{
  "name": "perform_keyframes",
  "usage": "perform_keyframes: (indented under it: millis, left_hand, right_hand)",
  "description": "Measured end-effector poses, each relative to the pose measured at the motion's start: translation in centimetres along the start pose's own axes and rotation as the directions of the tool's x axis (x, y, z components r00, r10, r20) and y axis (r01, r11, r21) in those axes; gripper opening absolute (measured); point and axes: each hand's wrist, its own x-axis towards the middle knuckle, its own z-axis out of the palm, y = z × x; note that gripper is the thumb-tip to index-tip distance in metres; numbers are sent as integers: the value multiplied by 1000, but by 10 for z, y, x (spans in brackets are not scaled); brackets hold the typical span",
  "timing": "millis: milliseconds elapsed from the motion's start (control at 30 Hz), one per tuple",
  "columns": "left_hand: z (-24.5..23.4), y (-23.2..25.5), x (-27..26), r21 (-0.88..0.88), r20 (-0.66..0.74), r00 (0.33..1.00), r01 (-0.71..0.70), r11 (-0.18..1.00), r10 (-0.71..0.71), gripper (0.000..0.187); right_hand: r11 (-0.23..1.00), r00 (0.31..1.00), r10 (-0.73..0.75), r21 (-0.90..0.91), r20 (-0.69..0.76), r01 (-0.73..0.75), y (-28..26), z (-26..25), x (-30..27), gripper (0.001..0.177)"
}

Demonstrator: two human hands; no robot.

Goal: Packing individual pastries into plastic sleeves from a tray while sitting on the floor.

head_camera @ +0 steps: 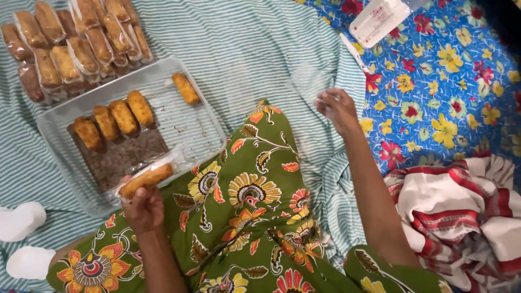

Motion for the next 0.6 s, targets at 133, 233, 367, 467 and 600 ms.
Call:
perform_keyframes:
  millis: [133,233,367,467,600]
  left_hand:
    - [2,-1,-3,8,-6,1000,-15,1000,15,45]
    - [0,-2,-5,46,-15,1000,-16,999,17,46]
    - [9,8,-4,-58,34,998,48,997,-46,43]
    - [33,18,-1,-152,120,987,127,980,-110,37]
    - [42,19,4,-199,206,969,178,964,-136,34]
  right_hand:
    - [999,999,16,42,36,-18,23,41,37,34]
    - [997,998,30,69,59,-34,45,68,61,32]
    - [973,992,116,-194,-58,-125,63,92,74,66]
    - [842,976,171,-494,-132,-214,47,114,50,76]
    - [729,992,84,-673,-89,-122,33,120,15,104]
